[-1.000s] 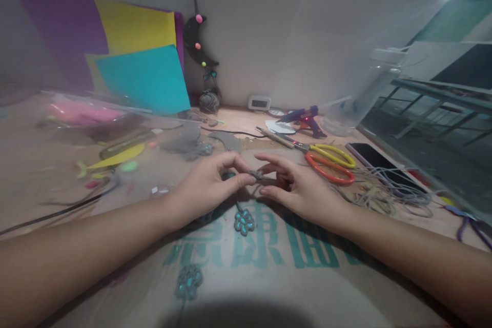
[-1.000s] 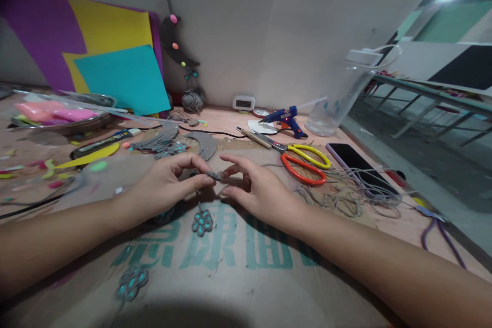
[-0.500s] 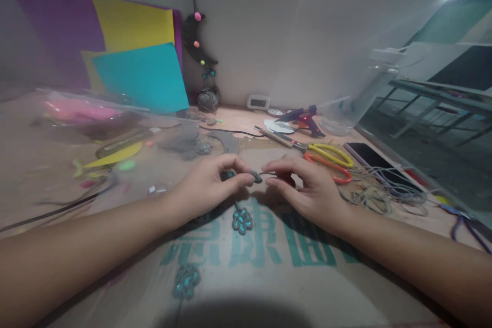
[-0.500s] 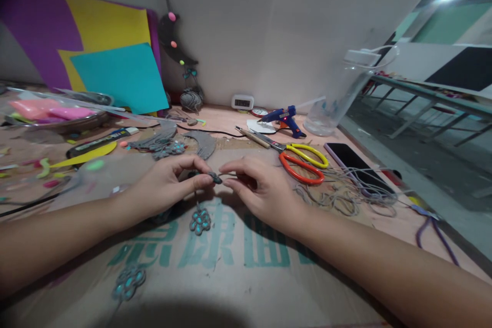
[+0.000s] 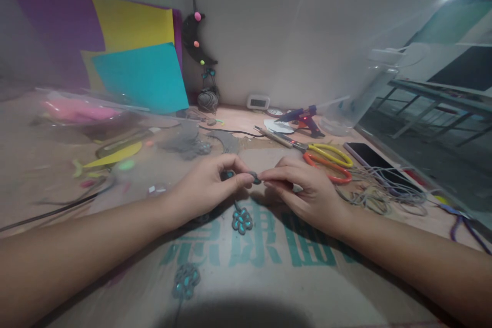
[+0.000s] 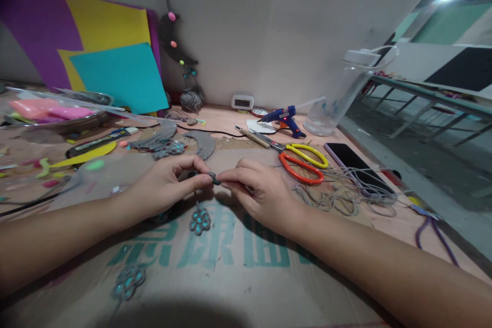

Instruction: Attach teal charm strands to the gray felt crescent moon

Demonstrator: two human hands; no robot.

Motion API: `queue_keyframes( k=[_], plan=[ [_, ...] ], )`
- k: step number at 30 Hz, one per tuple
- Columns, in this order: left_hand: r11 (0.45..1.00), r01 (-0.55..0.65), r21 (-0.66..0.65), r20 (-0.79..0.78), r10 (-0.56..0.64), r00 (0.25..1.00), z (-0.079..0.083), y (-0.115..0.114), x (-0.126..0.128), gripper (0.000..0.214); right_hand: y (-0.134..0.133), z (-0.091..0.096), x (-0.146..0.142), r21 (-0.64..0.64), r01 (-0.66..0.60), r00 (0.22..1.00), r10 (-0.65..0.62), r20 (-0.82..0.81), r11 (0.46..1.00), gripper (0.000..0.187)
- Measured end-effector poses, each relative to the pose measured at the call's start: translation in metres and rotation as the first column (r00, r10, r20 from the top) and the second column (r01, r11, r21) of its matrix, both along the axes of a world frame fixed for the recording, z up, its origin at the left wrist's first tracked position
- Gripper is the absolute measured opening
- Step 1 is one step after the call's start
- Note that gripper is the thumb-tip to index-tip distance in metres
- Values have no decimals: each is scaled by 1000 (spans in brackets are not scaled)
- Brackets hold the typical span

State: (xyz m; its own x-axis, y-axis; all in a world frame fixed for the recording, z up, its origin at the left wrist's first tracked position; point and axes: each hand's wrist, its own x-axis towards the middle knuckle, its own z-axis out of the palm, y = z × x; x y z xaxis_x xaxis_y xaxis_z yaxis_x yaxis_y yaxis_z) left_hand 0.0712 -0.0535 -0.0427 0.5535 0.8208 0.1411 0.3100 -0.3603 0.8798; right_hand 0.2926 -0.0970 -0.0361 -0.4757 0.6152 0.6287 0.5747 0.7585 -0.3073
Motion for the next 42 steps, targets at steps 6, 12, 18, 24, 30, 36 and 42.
queue_keyframes(
  k=[6, 12, 18, 24, 30, 36, 42],
  plan=[
    [1000, -9, 18, -6, 9, 1000, -1, 1, 1, 23, -1, -1, 0, 14, 11, 1000, -11, 14, 1000, 15],
    [1000, -11, 17, -11, 11, 1000, -3, 2, 0, 24, -7, -3, -3, -35, 117, 991, -118, -54, 993, 11],
    [1000, -14, 24, -16, 14, 1000, -1, 1, 0, 22, -2, -2, -1, -27, 7, 1000, -6, 19, 1000, 13],
    [1000, -2, 6, -9, 2, 1000, -1, 0, 0, 22, -2, -2, -1, -47, 25, 1000, -25, 6, 999, 12],
    [1000, -19, 8, 15, 19, 1000, -4, 2, 1, 25, 0, -5, -1, -243, 162, 981, -181, -61, 957, 30],
    [999, -34, -9, 18, 34, 999, -6, 4, 2, 22, 12, 4, 6, -466, 257, 964, -261, 57, 846, 21],
    [987, 19, 162, -99, -3, 995, 2, 3, 4, 26, 19, 29, 11, -663, 248, 944, -330, 2, 707, 23]
  ],
)
